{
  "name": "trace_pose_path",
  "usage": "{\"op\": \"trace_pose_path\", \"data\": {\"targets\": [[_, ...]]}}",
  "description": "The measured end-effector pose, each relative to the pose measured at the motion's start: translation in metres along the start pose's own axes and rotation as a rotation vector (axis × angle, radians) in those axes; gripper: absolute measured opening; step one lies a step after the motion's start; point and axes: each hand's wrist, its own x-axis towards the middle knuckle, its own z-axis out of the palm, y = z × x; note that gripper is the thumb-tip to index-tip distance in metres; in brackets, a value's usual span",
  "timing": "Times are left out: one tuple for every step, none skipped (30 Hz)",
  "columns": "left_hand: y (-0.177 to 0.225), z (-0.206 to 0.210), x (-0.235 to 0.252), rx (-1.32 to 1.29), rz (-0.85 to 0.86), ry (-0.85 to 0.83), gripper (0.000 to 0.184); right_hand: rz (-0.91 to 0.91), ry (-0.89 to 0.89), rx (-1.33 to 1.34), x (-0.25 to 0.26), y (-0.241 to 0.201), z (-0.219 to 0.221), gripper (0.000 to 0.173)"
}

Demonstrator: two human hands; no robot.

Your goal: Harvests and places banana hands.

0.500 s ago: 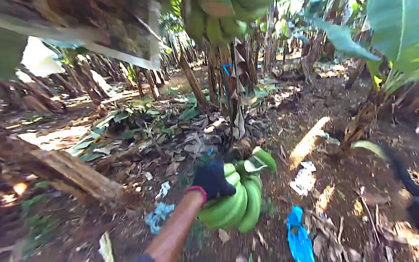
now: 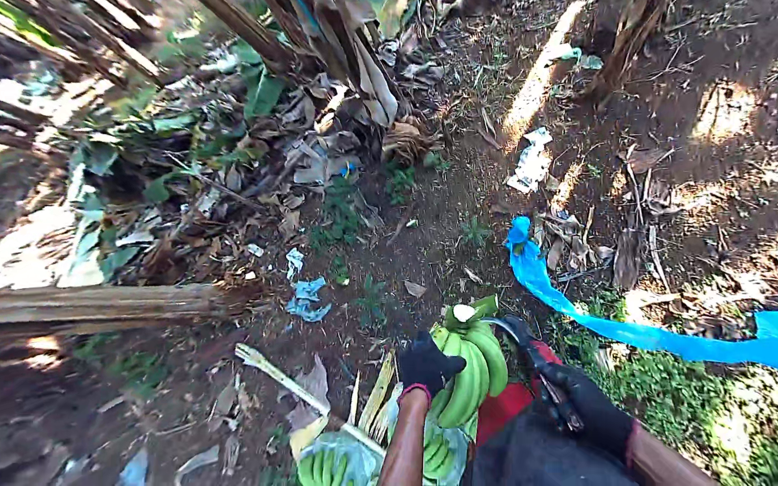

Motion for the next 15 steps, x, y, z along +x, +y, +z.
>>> {"op": "trace_pose_path", "data": {"targets": [[-0.001,0.003,-0.002,-0.018,-0.021,0.001,0.112,0.047,-0.022,-0.026,0.001,-0.002,0.006,0.035],[-0.001,0.005,-0.006,-0.04,-0.041,-0.002,0.113,0.09,-0.021,-0.032,0.006,-0.002,0.012,0.034],[-0.002,0.006,-0.009,-0.065,-0.06,0.002,0.114,0.133,0.001,-0.028,0.012,-0.004,0.02,0.035],[-0.003,0.008,-0.011,-0.089,-0.075,0.014,0.114,0.166,0.028,-0.017,0.019,-0.006,0.028,0.036],[-0.003,0.01,-0.014,-0.103,-0.087,0.035,0.115,0.177,0.046,-0.008,0.026,-0.006,0.035,0.037],[-0.002,0.011,-0.017,-0.113,-0.097,0.057,0.116,0.178,0.052,-0.008,0.033,-0.007,0.04,0.038],[0.0,0.01,-0.021,-0.119,-0.104,0.079,0.116,0.172,0.055,-0.006,0.039,-0.008,0.046,0.039],[0.002,0.009,-0.026,-0.123,-0.107,0.092,0.117,0.167,0.051,-0.002,0.043,-0.01,0.051,0.04],[0.006,0.007,-0.03,-0.127,-0.106,0.104,0.117,0.162,0.043,-0.004,0.048,-0.012,0.055,0.04],[0.009,0.006,-0.033,-0.128,-0.102,0.12,0.116,0.152,0.038,-0.006,0.053,-0.013,0.059,0.04],[0.012,0.005,-0.036,-0.123,-0.096,0.138,0.115,0.138,0.033,-0.009,0.059,-0.014,0.061,0.039],[0.015,0.005,-0.038,-0.115,-0.088,0.156,0.114,0.12,0.03,-0.017,0.066,-0.016,0.063,0.039],[0.017,0.005,-0.04,-0.105,-0.078,0.172,0.113,0.105,0.016,-0.046,0.073,-0.019,0.063,0.038],[0.019,0.006,-0.041,-0.094,-0.066,0.187,0.112,0.097,0.002,-0.081,0.079,-0.022,0.062,0.038],[0.02,0.007,-0.042,-0.082,-0.053,0.196,0.111,0.091,-0.007,-0.123,0.086,-0.025,0.061,0.039]]}}
